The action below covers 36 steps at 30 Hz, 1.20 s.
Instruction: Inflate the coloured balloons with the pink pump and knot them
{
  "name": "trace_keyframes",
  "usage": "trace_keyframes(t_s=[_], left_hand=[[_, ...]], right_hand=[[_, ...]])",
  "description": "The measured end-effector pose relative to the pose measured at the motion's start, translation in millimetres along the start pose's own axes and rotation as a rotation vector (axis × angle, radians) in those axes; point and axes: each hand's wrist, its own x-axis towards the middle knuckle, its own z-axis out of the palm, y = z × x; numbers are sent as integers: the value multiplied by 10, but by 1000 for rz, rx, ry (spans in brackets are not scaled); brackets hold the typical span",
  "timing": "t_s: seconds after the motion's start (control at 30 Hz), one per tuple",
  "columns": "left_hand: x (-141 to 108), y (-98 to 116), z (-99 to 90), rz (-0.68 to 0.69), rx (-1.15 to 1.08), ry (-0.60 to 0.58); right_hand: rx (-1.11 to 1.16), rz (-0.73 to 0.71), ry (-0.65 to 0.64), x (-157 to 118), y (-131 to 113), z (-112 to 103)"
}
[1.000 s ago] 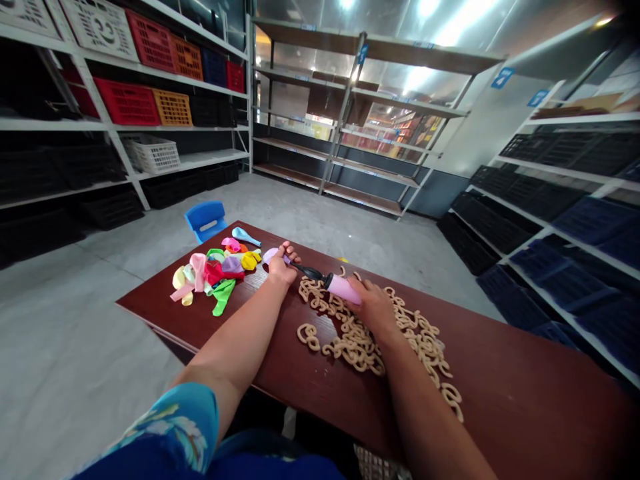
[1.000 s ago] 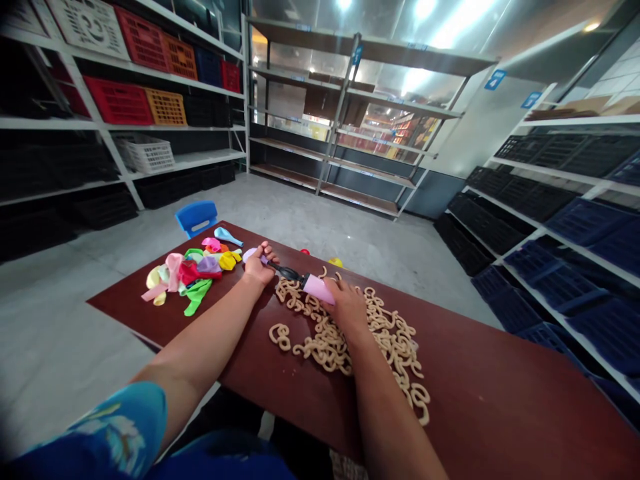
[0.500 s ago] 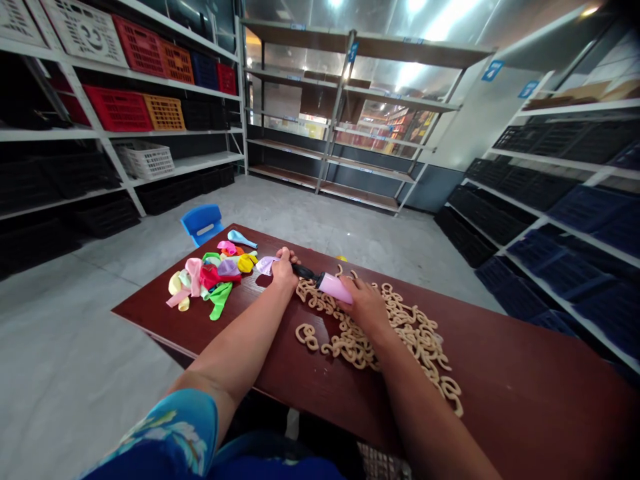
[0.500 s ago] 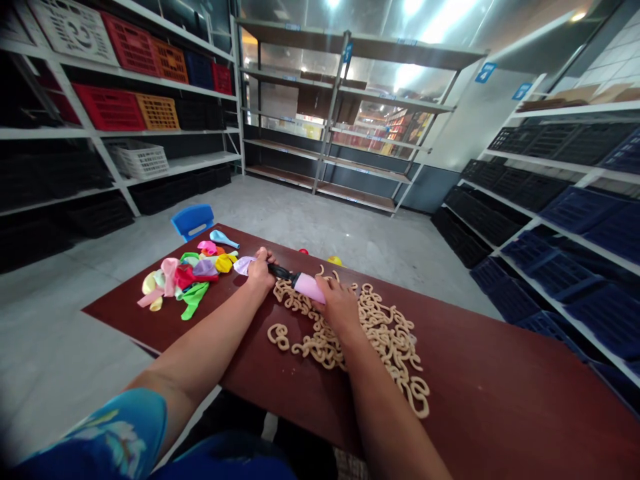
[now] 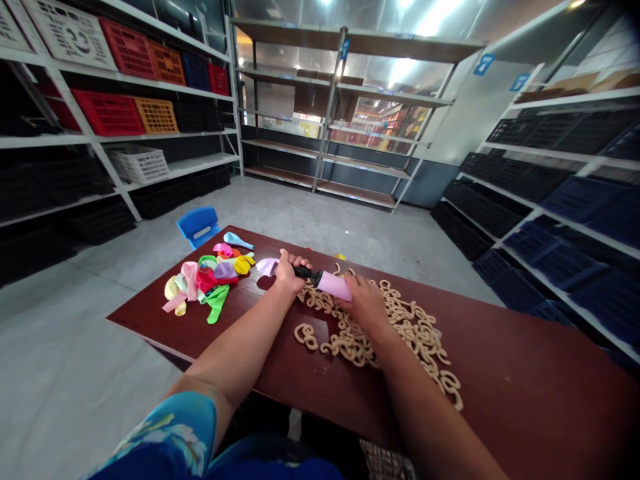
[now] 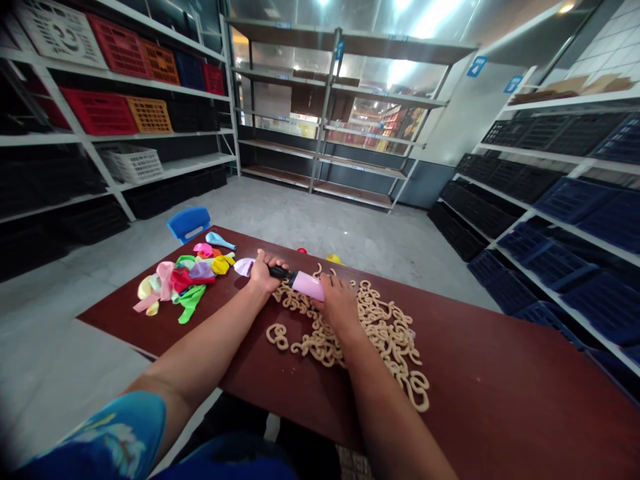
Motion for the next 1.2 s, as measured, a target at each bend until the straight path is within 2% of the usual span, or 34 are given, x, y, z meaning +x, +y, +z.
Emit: trace_keyframes(t_s=[0.23,0.4,0.53,0.63,0.9,1.0,1.1,1.2], left_hand=[[-146,85,211,156,97,-85],[-198,394,337,314,105,-131],[-193,578,358,367,100,-164],[-208,518,350,373,111,-191],[-367,18,299,287,151,-241],[-430,-96,319,272,174,-275],[-448,-73,379,271,189,-267],[-401,116,441,292,192,-246]], right_hand=[[-18,106,4,20,69,-16],[-11,138,44,29,213,-36],[-12,150,66,27,311,14],[-14,162,69,27,308,65],[49,117,76,-3,127,45],[80,110,90,-10,111,28],[113,92,94,1,110,10],[129,75,89,20,131,-8]])
